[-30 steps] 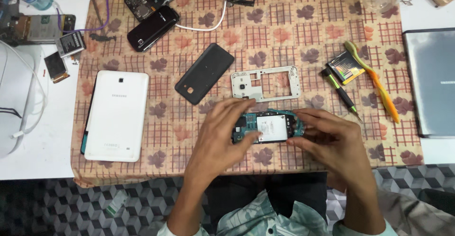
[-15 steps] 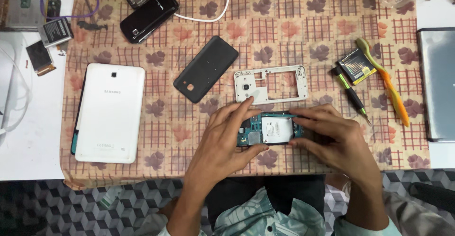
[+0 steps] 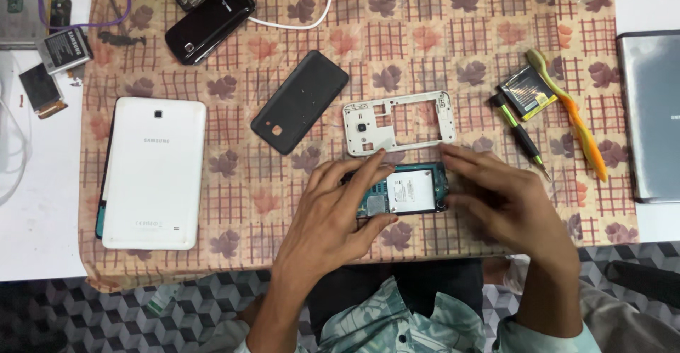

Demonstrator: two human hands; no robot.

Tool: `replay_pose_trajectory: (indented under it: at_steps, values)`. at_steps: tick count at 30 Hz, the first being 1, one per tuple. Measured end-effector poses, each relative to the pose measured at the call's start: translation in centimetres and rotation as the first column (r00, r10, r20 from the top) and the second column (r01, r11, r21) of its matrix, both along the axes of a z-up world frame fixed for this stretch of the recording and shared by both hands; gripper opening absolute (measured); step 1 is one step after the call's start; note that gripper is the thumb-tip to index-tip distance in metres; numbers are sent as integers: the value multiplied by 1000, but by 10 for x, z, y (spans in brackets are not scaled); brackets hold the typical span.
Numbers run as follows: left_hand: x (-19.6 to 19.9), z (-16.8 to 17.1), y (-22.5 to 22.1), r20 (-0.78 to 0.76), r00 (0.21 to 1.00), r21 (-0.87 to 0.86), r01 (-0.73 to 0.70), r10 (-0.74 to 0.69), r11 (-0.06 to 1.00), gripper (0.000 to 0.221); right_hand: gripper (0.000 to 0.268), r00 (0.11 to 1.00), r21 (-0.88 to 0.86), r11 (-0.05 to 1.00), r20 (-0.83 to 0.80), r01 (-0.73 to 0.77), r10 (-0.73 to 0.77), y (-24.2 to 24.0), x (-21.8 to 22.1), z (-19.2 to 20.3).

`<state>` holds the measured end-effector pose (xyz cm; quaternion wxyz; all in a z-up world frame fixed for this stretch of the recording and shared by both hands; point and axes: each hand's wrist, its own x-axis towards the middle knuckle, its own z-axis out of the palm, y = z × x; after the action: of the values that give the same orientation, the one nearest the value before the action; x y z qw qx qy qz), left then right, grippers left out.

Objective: The person assembles a disassembled smartphone by placing the motherboard into the chassis and securing it with screws. They use a screwdriver to tighten multiple screws around the internal frame.

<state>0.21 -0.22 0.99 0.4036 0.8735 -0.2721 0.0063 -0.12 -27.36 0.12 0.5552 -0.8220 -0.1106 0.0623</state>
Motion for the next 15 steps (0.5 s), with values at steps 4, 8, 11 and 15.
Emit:
replay_pose_trajectory:
  at_steps: [4,8,11,15]
  values:
    - [0,0,-1,-1,1000,0,-4,4,1000,85,38,998,-82,995,52,50,-46,-1,-3,-4]
    - [0,-1,-3,-1,1000,35,-10,10,999,82,30,995,-173,984,98,52,-36,3,-5,-4]
    - [-1,-1,-5,22,1000,55,-18,17,998,78,31,993,-192,981,114,28,-7,6,-4,0]
    - [-4,3,-7,97,995,94,-11,2,996,74,44,997,-285,958,75,25,-4,8,-4,9]
